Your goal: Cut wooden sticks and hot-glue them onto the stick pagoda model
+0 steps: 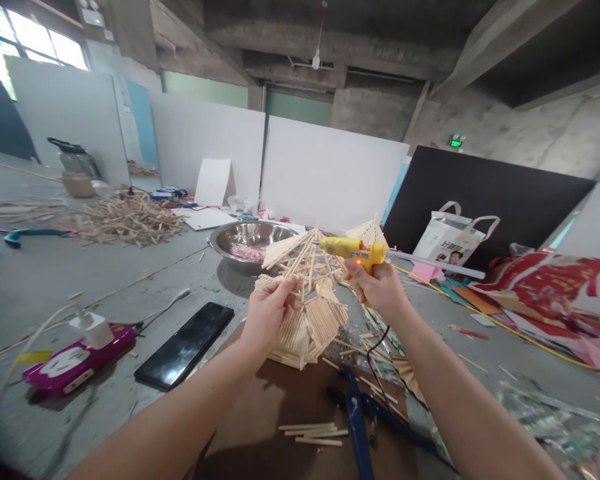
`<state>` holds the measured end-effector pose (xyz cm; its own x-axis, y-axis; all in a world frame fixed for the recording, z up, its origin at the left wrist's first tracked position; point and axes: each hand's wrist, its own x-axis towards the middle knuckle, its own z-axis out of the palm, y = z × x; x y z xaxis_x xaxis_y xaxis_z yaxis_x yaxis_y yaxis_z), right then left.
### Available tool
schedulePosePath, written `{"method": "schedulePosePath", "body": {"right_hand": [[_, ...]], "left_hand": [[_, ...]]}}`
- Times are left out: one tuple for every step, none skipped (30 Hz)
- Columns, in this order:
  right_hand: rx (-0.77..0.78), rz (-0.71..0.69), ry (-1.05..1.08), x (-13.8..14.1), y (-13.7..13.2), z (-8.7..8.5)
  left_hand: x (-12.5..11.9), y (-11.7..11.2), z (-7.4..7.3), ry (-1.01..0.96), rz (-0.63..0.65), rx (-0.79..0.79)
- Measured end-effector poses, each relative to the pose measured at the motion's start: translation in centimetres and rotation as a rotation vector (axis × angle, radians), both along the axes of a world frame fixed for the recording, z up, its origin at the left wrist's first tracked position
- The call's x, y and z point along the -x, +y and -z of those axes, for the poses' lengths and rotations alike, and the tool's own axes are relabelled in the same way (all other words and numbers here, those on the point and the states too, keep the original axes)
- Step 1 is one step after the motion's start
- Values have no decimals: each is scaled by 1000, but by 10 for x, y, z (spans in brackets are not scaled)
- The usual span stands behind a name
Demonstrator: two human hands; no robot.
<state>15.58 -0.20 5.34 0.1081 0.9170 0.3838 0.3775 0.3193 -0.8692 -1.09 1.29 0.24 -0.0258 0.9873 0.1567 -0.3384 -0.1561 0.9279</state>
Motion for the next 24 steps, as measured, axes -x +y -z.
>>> {"method": "schedulePosePath", "body": {"right_hand": [[5,8,-3,0,2,1],[10,14,-7,1,4,2],[10,15,-8,0,5,2],[6,11,-6,0,6,3],[6,3,-6,0,7,3],[2,-4,-4,-1,8,4],[-1,-10,-3,-1,8,4],[-3,-14,-1,-1,8,4],[-5,-16,-1,-1,8,5],[-7,-17,-2,-2,8,5],[-11,-17,0,-2,8,5],[-13,-19,3,-2,8,5],[-12,-20,5,-2,8,5],[-14,-19,9,-1,8,6],[-14,-18,13,-1,8,6],[-16,-16,18,-1,7,6],[-18,-16,22,0,7,6],[-19,-14,25,0,7,5],[-21,-13,29,0,6,5],[-20,-13,28,1,6,5],[-15,-11,21,1,5,5],[-11,-9,16,1,5,5],[-8,-8,10,1,5,4],[-5,-7,4,1,4,4]], "left_hand": [[0,0,0,-8,0,6],[0,0,-1,-17,1,13],[-1,-1,-1,-26,3,20],[-1,-1,-2,-32,6,25],[-1,-1,-2,-36,10,29],[-1,-1,-3,-39,14,32],[-1,-1,-3,-40,20,34],[-1,-1,-3,-40,24,34],[-1,-1,-2,-39,31,33],[-1,-1,-2,-37,36,28],[-1,-1,-1,-33,38,19],[0,-1,0,-26,35,8],[0,0,1,-15,26,-7],[1,0,2,0,11,-21],[1,1,3,19,-4,-36],[2,2,4,42,-22,-49],[3,3,5,67,-39,-63],[4,4,6,90,-56,-80],[5,5,7,111,-72,-101],[5,6,7,128,-88,-122],[6,7,8,141,-103,-142],[6,8,9,152,-118,-159],[7,9,9,162,-132,-170],[7,10,10,172,-143,-178]]}}
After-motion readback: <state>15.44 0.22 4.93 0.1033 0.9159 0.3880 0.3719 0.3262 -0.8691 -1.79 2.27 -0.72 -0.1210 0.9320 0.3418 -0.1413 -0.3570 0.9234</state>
